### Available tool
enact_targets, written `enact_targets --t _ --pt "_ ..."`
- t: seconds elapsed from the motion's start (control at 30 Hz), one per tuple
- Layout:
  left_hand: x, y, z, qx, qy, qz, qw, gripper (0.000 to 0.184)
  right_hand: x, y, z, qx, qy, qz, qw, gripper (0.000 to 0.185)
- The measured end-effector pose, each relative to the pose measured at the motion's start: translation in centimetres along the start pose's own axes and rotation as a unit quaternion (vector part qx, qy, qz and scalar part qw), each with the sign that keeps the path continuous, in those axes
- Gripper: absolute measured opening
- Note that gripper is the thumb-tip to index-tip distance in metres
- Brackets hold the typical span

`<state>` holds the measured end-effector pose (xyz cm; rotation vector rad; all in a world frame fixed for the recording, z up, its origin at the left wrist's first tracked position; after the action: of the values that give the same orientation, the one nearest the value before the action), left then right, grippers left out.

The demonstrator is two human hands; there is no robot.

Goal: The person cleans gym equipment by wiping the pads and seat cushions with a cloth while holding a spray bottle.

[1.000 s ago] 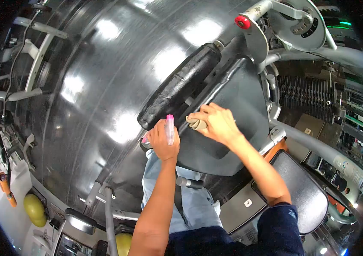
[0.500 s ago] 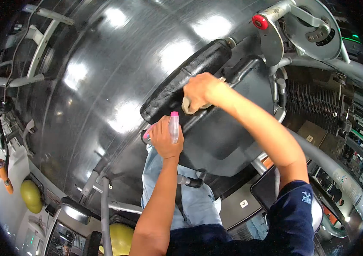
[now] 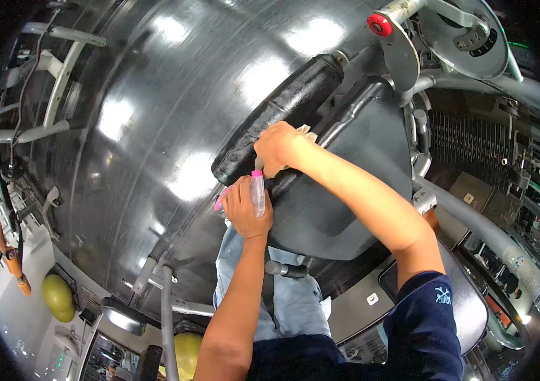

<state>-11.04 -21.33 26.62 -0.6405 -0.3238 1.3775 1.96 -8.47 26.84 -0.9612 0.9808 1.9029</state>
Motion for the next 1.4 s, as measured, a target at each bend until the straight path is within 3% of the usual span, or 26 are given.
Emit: enact_targets --t 0.1,0.17,0.27,0.33,0.47,0.57,0.63,0.8,0.9,0.97,1.13,1.3,1.4 --pt "-0.1 0.1 -0.1 0.009 -0.007 0.001 1.000 0.039 -1.2 -1.3 1.0 0.032 0.050 -0.032 0.998 0.049" --pt "-0.3 0.1 -0.1 0.015 -0.009 -0.004 1.000 0.039 -2.3 -3.6 2.1 0.002 0.080 -0.104 0.991 0.048" --pt "-0.3 0.0 -0.2 0.001 -0.012 -0.010 1.000 0.038 -4.2 -5.8 1.7 0.019 0.035 -0.139 0.990 0.045" --pt "-0.3 0.2 -0.3 -0.007 -0.018 0.010 1.000 0.038 -4.9 -4.7 1.3 0.013 -0.049 -0.109 0.993 0.041" --pt "-0.5 0.2 -0.1 -0.015 -0.073 -0.021 0.997 0.032 -3.7 0.9 -0.8 0.046 -0.103 -0.011 0.994 0.045" --pt "-0.7 0.2 0.4 -0.074 -0.113 0.030 0.990 0.027 -3.3 2.2 -2.0 0.040 -0.134 0.040 0.989 0.049" --pt "-0.5 0.4 0.4 -0.088 -0.153 0.030 0.984 0.025 -5.1 0.8 -1.5 0.118 -0.064 0.017 0.991 0.047" --pt "-0.5 1.0 -0.1 -0.096 -0.090 0.024 0.991 0.026 -9.2 -2.4 -2.3 0.058 -0.163 -0.127 0.977 0.033" --pt "-0.3 0.8 -0.1 -0.089 -0.053 0.024 0.994 0.027 -10.0 0.1 -5.7 0.073 -0.351 -0.147 0.922 0.020" --pt "-0.2 1.0 -0.4 -0.066 -0.036 0.017 0.997 0.028 -10.1 3.6 -8.4 0.137 -0.421 -0.132 0.887 0.022" --pt "0.0 0.8 -0.6 -0.051 -0.045 0.019 0.998 0.026 -10.6 7.0 -13.6 0.237 -0.458 -0.121 0.848 0.037" --pt "0.1 0.4 -0.4 -0.054 -0.062 -0.014 0.997 0.021 -11.6 4.1 -14.9 0.320 -0.554 -0.277 0.716 0.036" --pt "0.1 0.2 -0.3 -0.074 -0.045 -0.010 0.996 0.020 -11.0 5.9 -14.7 0.348 -0.566 -0.262 0.700 0.036"
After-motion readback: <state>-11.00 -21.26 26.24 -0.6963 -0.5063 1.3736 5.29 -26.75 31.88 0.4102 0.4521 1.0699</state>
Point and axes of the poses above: each hand's wrist, its own x-axis towards the middle knuckle, its own z-axis out of the back of the hand, y = z × x, the point moved 3 cm from there along x, towards the middle knuckle, and after that the axes turned 13 degrees about y, right-handed, at the moved point
